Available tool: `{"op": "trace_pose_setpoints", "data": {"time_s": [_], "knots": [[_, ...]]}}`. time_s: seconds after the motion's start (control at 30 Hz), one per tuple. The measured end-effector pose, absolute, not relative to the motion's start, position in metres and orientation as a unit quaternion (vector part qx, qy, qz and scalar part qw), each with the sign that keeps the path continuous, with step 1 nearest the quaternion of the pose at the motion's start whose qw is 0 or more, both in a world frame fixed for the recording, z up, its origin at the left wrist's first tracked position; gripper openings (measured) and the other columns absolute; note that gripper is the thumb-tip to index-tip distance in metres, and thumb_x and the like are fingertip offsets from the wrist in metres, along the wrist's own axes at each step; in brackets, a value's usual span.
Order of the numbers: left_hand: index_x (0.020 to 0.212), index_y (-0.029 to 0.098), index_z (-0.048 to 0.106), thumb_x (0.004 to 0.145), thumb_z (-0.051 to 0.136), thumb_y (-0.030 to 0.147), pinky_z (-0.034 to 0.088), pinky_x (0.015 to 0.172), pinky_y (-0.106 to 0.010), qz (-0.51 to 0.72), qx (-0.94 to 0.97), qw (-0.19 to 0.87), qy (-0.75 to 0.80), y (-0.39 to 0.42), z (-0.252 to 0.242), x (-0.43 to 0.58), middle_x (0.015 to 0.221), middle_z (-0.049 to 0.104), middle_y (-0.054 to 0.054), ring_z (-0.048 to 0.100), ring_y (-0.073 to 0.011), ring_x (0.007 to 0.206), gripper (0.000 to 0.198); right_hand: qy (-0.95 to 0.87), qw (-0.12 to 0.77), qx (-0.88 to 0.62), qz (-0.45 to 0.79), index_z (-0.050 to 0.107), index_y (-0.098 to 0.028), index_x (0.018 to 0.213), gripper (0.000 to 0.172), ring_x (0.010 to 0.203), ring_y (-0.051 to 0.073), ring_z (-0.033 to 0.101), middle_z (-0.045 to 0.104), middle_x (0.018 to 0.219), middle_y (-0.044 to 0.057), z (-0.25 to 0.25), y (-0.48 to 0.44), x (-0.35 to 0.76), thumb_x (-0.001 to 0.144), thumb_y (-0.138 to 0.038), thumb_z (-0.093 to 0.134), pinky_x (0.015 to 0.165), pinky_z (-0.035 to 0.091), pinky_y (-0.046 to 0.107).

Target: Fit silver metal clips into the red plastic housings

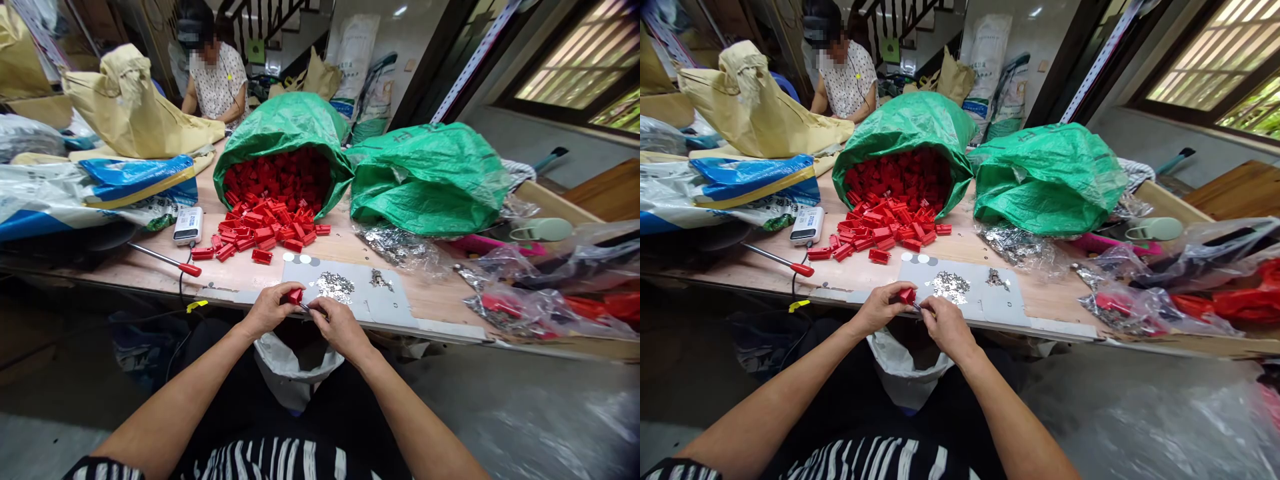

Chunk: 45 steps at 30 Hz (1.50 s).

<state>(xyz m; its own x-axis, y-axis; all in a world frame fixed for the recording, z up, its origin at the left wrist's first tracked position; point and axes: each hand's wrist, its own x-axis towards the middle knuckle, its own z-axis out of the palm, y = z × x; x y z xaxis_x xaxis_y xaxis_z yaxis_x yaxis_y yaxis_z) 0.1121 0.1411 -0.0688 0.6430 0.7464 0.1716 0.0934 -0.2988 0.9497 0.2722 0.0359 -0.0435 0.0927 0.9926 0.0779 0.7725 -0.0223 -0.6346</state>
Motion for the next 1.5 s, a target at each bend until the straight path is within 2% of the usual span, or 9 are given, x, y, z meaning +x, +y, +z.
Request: {"op": "trace_pose_setpoints", "data": {"time_s": [0.5, 0.63, 0.8, 0.9, 0.97, 1.07, 1.23, 1.37, 1.5], "knots": [[0.103, 0.023, 0.069, 0.066, 0.070, 0.017, 0.047, 0.078, -0.026, 0.307, 0.729, 0.539, 0.290, 0.140, -0.069, 0.115, 0.089, 0.068, -0.002, 0.061, -0.0173, 0.082, 0.037, -0.603, 0.151, -0.768, 0.153, 0.059, -0.018, 0.089, 0.013, 0.080, 0.020, 0.056, 0.063, 0.088, 0.009, -0.032, 0.046, 0.248, 0.089, -0.017, 0.046, 0.067, 0.033, 0.030], [0.102, 0.023, 0.068, 0.064, 0.071, 0.018, 0.046, 0.079, -0.026, 0.308, 0.726, 0.541, 0.293, 0.137, -0.066, 0.114, 0.089, 0.067, -0.001, 0.060, -0.0169, 0.082, 0.038, -0.606, 0.186, -0.753, 0.174, 0.058, -0.018, 0.090, 0.011, 0.085, 0.020, 0.056, 0.062, 0.090, 0.007, -0.034, 0.042, 0.250, 0.089, -0.018, 0.047, 0.071, 0.036, 0.029], [0.096, 0.021, 0.066, 0.066, 0.073, 0.020, 0.044, 0.079, -0.026, 0.344, 0.716, 0.530, 0.298, 0.125, -0.062, 0.107, 0.090, 0.066, -0.001, 0.059, -0.0161, 0.082, 0.030, -0.632, 0.316, -0.672, 0.221, 0.055, -0.020, 0.102, 0.018, 0.096, 0.018, 0.054, 0.059, 0.101, 0.007, -0.037, 0.026, 0.259, 0.093, -0.022, 0.040, 0.084, 0.040, 0.031], [0.091, 0.019, 0.063, 0.066, 0.074, 0.020, 0.043, 0.079, -0.025, 0.363, 0.703, 0.528, 0.308, 0.112, -0.057, 0.102, 0.088, 0.064, -0.001, 0.058, -0.0152, 0.080, 0.027, -0.629, 0.365, -0.645, 0.236, 0.050, -0.019, 0.104, 0.018, 0.096, 0.018, 0.053, 0.058, 0.102, 0.007, -0.037, 0.013, 0.262, 0.094, -0.025, 0.037, 0.085, 0.040, 0.031], [0.092, 0.019, 0.060, 0.066, 0.075, 0.020, 0.043, 0.078, -0.025, 0.378, 0.665, 0.563, 0.313, 0.103, -0.051, 0.100, 0.085, 0.063, 0.000, 0.057, -0.0135, 0.078, 0.030, -0.617, 0.369, -0.643, 0.264, 0.047, -0.019, 0.104, 0.016, 0.088, 0.017, 0.054, 0.059, 0.095, 0.006, -0.034, 0.006, 0.262, 0.095, -0.026, 0.036, 0.079, 0.040, 0.030], [0.095, 0.019, 0.056, 0.071, 0.073, 0.024, 0.043, 0.075, -0.022, 0.386, 0.537, 0.686, 0.303, 0.090, -0.040, 0.100, 0.080, 0.063, 0.002, 0.058, -0.0106, 0.074, 0.030, -0.606, 0.380, -0.625, 0.312, 0.043, -0.019, 0.111, 0.020, 0.072, 0.014, 0.052, 0.056, 0.078, 0.000, -0.027, -0.004, 0.260, 0.096, -0.029, 0.035, 0.071, 0.039, 0.027], [0.077, 0.015, 0.054, 0.076, 0.070, 0.027, 0.048, 0.083, -0.027, 0.316, 0.279, 0.878, 0.228, 0.072, -0.028, 0.098, 0.080, 0.067, -0.004, 0.066, -0.0162, 0.083, 0.020, -0.617, 0.382, -0.585, 0.362, 0.035, -0.021, 0.135, 0.040, 0.059, 0.011, 0.048, 0.052, 0.061, -0.005, -0.013, -0.014, 0.249, 0.097, -0.033, 0.037, 0.066, 0.038, 0.025], [0.085, 0.011, 0.061, 0.083, 0.062, 0.022, 0.053, 0.078, -0.028, 0.300, 0.168, 0.908, 0.239, 0.062, -0.025, 0.097, 0.083, 0.069, -0.007, 0.067, -0.0148, 0.075, 0.011, -0.631, 0.380, -0.578, 0.351, 0.044, -0.019, 0.133, 0.039, 0.058, 0.011, 0.049, 0.052, 0.060, -0.004, -0.005, -0.018, 0.244, 0.096, -0.032, 0.040, 0.064, 0.038, 0.024], [0.087, 0.008, 0.061, 0.091, 0.049, 0.020, 0.055, 0.079, -0.030, 0.288, 0.130, 0.914, 0.255, 0.055, -0.021, 0.096, 0.081, 0.069, -0.009, 0.068, -0.0153, 0.072, 0.017, -0.642, 0.388, -0.570, 0.335, 0.049, -0.017, 0.129, 0.038, 0.056, 0.010, 0.047, 0.051, 0.060, -0.004, -0.007, -0.020, 0.244, 0.096, -0.033, 0.042, 0.059, 0.037, 0.022]]}}
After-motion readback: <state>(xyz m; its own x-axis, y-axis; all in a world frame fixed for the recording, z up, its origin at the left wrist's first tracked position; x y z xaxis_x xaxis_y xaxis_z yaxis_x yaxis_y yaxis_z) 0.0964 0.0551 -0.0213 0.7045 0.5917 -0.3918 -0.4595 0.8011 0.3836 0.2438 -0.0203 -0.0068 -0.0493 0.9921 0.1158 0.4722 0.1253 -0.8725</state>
